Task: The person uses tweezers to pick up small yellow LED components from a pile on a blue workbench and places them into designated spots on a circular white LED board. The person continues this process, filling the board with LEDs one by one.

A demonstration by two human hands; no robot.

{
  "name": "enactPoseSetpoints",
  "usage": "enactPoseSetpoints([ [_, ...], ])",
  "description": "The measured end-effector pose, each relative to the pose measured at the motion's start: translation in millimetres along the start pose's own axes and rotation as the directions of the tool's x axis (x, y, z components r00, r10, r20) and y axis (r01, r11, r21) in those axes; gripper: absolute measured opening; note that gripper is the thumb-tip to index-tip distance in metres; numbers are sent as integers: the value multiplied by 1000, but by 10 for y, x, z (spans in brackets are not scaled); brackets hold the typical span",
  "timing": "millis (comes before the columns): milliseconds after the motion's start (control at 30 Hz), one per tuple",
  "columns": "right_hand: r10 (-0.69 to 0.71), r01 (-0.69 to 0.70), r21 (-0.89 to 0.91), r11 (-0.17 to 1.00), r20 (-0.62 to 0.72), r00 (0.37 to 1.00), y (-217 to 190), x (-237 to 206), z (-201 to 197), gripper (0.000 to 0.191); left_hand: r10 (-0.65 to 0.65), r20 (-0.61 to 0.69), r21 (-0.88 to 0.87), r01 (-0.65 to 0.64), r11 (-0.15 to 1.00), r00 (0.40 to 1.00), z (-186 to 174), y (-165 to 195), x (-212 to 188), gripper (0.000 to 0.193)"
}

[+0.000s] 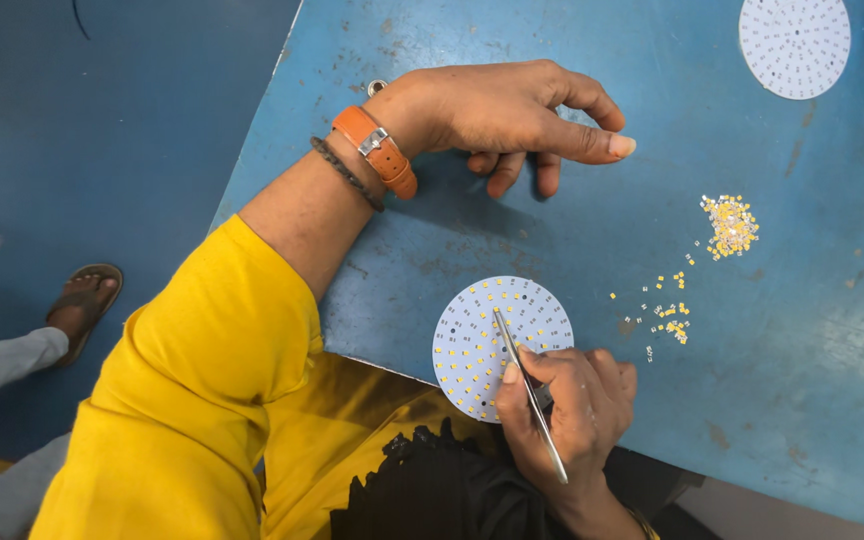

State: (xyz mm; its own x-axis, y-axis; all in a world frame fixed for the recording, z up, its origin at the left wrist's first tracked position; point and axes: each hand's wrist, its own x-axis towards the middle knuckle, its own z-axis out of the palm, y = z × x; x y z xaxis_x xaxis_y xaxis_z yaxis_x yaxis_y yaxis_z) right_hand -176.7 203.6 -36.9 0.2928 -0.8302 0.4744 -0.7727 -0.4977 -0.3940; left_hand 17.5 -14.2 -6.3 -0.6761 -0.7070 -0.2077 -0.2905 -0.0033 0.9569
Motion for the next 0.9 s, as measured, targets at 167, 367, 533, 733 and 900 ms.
enactPoseSetpoints([
  [167,-12,13,92,996,-14,1000,41,-34,-61,19,-29,5,16,29,999,1000,-18,54,-48,76],
  [367,497,-472,251,845,-41,867,497,-118,-437,14,-56,-12,44,57,997,998,-16,109,-58,73],
  [533,460,-450,287,846,34,887,736,-152,-500,16,-86,-4,25,86,996,996,-17,112,-55,73],
  [733,435,-430,244,869,34,900,743,-115,-479,20,-97,-12,27,98,995,995,-9,121,-52,73],
  [900,433,-433,173,885,38,900,702,-87,-491,18,-98,-21,53,99,994,995,-9,112,-62,72],
])
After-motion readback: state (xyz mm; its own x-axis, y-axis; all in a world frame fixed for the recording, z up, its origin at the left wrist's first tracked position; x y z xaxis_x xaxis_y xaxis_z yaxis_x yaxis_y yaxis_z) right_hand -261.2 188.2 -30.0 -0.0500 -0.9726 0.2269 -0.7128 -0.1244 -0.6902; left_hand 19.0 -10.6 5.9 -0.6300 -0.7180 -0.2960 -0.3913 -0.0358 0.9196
